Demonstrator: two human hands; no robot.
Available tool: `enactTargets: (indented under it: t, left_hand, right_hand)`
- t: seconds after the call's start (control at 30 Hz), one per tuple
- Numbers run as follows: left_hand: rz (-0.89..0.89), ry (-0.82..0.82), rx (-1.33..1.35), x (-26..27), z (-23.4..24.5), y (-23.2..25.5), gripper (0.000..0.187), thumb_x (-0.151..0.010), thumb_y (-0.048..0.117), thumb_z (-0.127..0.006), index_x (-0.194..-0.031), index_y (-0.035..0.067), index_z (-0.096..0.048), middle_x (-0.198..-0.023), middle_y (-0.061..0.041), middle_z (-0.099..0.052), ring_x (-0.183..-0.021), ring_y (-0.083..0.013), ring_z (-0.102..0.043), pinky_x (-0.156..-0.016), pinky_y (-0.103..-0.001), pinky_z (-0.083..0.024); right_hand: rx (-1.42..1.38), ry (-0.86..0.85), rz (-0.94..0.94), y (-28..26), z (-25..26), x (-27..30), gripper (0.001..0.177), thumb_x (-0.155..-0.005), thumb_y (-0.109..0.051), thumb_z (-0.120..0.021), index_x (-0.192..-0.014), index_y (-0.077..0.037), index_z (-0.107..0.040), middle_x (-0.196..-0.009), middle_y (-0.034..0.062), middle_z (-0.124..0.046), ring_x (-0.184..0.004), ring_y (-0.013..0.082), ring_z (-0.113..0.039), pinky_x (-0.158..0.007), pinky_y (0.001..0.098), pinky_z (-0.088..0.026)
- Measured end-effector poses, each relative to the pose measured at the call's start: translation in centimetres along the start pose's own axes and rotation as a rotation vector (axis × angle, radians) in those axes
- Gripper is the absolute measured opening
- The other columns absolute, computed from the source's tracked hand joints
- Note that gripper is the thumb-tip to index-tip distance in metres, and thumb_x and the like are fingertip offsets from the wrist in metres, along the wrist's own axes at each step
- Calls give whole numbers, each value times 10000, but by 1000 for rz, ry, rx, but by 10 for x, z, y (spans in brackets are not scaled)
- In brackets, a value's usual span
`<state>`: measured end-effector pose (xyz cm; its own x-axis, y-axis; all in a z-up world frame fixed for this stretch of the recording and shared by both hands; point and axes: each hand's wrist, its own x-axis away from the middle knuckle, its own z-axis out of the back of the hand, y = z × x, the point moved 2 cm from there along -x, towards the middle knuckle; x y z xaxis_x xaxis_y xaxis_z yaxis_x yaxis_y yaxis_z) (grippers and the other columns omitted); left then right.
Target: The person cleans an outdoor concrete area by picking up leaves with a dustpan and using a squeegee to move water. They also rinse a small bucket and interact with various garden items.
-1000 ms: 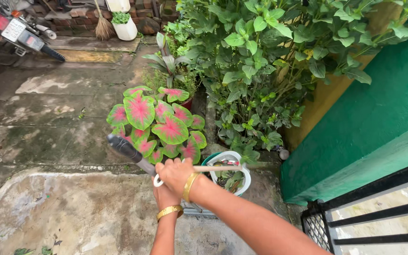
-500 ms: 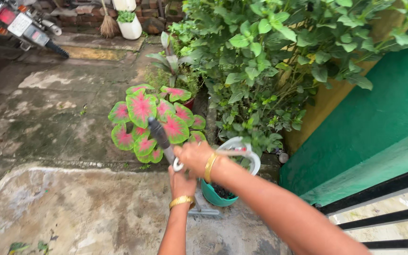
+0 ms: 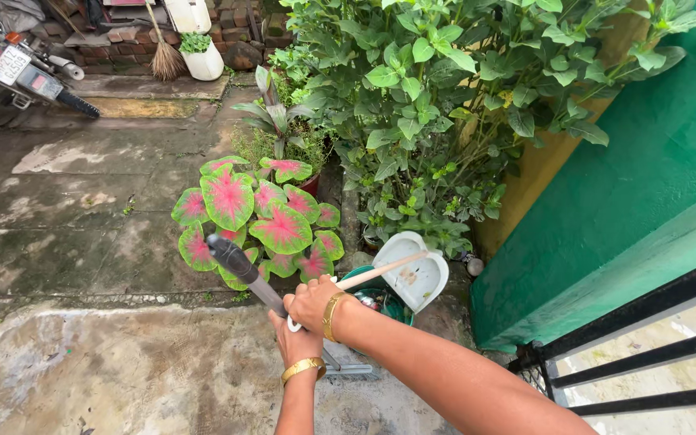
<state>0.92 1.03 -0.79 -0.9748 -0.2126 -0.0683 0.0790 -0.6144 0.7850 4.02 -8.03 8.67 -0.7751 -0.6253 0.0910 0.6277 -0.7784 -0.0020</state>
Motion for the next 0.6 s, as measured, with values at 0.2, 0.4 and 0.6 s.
enactTargets:
  t: [0.2, 0.4, 0.6]
  left_hand:
    - [25, -41, 111, 0, -4, 20, 326, -801, 170, -742, -1101, 82, -652, -1244, -200, -514, -1060, -444, -586, -872, -504, -498]
    - [-29, -69, 125, 1, -19, 23, 371, -836, 144, -722, -1191, 62, -657, -1178, -195, -517, -1082, -437, -587, -935, -496, -492]
    - [-5, -7, 129, 5, -17, 28, 459, -829, 196, -742, -1280, 115, -717, -1142, -167, -537, -1095, -379, -597, -987, -466, -487]
  right_hand:
    - [-1, -44, -14, 13, 10, 15, 247, -916, -200, -637, -1098, -38, -603, -991, 186, -704, -924, 361, -721, -762, 504, -546]
    - [-111, -142, -113, 33, 44, 20, 531, -728, -226, -823, -1140, -16, -562, -1013, 208, -684, -957, 385, -706, -813, 488, -564]
    - [-145, -44, -27, 36, 95, 24, 585, -677, -70, -828, -1180, -30, -533, -1005, 195, -701, -959, 382, -711, -777, 486, -575]
